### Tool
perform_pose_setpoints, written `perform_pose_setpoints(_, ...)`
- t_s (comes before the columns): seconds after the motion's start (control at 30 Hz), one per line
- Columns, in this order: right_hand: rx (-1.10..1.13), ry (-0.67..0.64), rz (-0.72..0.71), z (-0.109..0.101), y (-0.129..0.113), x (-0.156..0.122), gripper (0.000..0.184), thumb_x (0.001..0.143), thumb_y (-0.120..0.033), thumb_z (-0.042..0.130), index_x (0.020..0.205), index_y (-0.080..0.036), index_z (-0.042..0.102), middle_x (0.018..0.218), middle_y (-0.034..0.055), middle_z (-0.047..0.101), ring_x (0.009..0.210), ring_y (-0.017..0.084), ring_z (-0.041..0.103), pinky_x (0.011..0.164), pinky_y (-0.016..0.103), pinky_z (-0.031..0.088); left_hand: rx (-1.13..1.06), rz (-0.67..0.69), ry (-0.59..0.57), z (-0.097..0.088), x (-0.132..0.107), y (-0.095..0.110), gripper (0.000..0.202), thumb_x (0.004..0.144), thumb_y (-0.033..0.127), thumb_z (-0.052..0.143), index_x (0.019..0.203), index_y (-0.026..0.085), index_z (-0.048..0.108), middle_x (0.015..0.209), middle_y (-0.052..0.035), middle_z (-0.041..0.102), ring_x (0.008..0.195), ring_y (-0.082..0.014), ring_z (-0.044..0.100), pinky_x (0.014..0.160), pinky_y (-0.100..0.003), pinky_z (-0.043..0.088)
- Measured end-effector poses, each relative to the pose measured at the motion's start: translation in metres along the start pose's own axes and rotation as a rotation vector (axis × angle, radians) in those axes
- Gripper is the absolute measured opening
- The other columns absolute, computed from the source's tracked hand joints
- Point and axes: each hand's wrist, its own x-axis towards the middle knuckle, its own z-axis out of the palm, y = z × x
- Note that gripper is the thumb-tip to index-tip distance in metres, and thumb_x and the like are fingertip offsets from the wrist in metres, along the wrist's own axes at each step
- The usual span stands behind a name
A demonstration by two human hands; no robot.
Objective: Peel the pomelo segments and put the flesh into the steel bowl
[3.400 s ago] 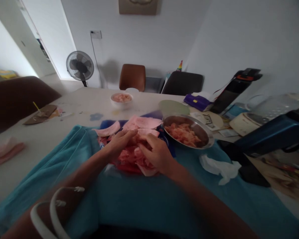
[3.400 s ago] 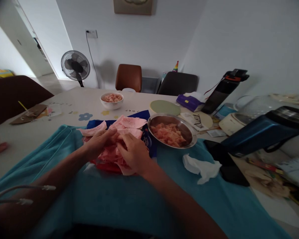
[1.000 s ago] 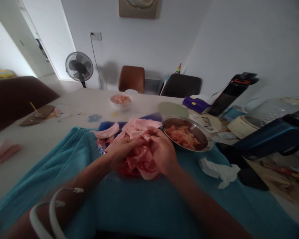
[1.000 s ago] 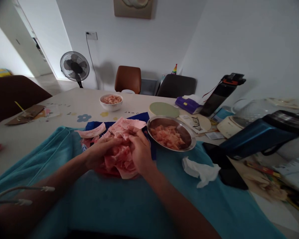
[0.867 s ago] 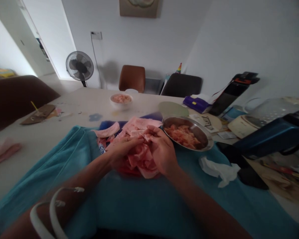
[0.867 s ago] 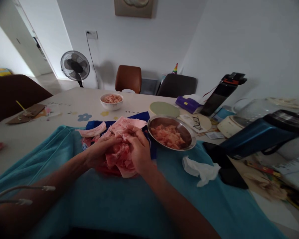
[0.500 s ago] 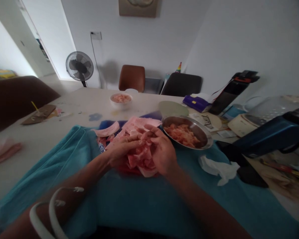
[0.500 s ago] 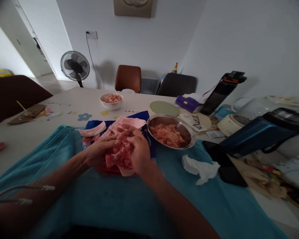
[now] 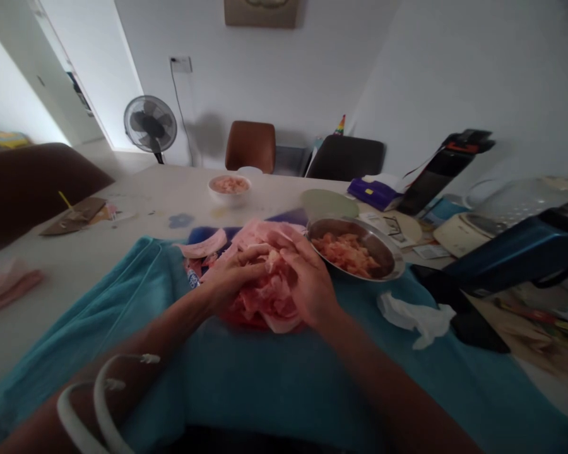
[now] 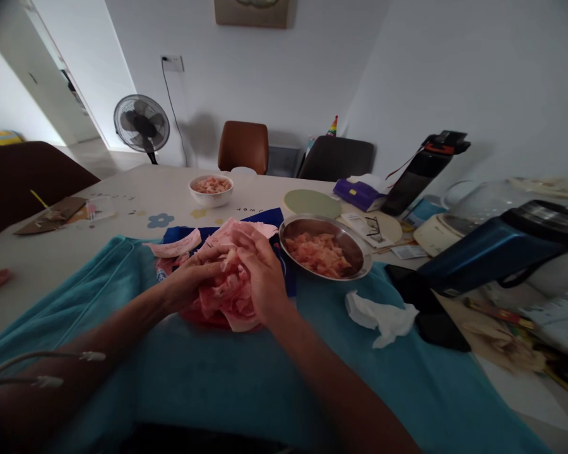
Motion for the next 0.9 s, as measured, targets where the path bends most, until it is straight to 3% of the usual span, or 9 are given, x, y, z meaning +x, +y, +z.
perform_pose_setpoints(0.1,-0.172,0.105,-0.094,-0.005,-0.002,-0.001,0.02,0.085,-0.04,0.067,0.1,-0.027,0.067,0.103,0.0016,0.072,0.096,0.019,0.067,0.084,0.035,0.056,0.085,0.143,0.028,-0.002,0.0,0.003,0.037,0.076,0.037,0.084,0.105,0.021,0.071,0.077,0.0022,0.066,0.063,-0.0079,0.057,0.057,-0.019,0.043)
perform_pose_setpoints(0.2,-0.357,0.096,-0.119,-0.008,-0.006,-0.005,0.021,0.083,-0.043,0.068,0.079,-0.023,0.065,0.077,-0.001,0.065,0.076,0.016,0.061,0.076,0.033,0.052,0.241,0.242,0.105,-0.002,-0.001,0.005,0.033,0.08,0.038,0.079,0.104,0.02,0.067,0.071,0.0045,0.062,0.057,-0.0065,0.052,0.051,-0.017,0.038)
perform_pose_setpoints(0.33,-0.502,0.029,-0.107,-0.007,-0.008,-0.009,0.023,0.077,-0.044,0.075,0.082,-0.022,0.07,0.085,0.0012,0.071,0.08,0.018,0.065,0.08,0.034,0.053,0.425,0.39,0.155,0.001,0.0,0.003,0.034,0.08,0.038,0.077,0.105,0.019,0.064,0.08,0.0002,0.071,0.067,-0.0103,0.063,0.056,-0.019,0.046)
perform_pose_setpoints(0.5,-0.553,0.003,-0.171,-0.008,-0.004,-0.006,0.016,0.083,-0.038,0.07,0.089,-0.024,0.076,0.094,0.0037,0.078,0.091,0.021,0.071,0.086,0.036,0.056,0.657,0.63,0.18,-0.002,0.004,-0.005,0.022,0.085,0.029,0.07,0.103,0.019,0.063,0.092,-0.0051,0.076,0.083,-0.0147,0.072,0.071,-0.024,0.057)
perform_pose_setpoints(0.7,-0.604,-0.001,-0.244,-0.011,0.0,-0.004,0.016,0.088,-0.032,0.066,0.092,-0.025,0.079,0.096,0.0033,0.081,0.094,0.022,0.075,0.087,0.037,0.057,0.985,0.768,0.32,-0.008,0.004,-0.014,0.018,0.088,0.027,0.069,0.104,0.02,0.065,0.095,-0.0053,0.079,0.083,-0.016,0.074,0.074,-0.027,0.057)
perform_pose_setpoints(0.9,-0.79,0.081,-0.414,-0.011,0.005,-0.005,0.018,0.087,-0.025,0.058,0.086,-0.023,0.076,0.09,0.0049,0.08,0.083,0.021,0.073,0.081,0.036,0.057,1.282,0.986,0.375,-0.012,0.003,-0.016,0.024,0.094,0.029,0.068,0.117,0.022,0.069,0.088,-0.0038,0.078,0.073,-0.0144,0.071,0.059,-0.023,0.046)
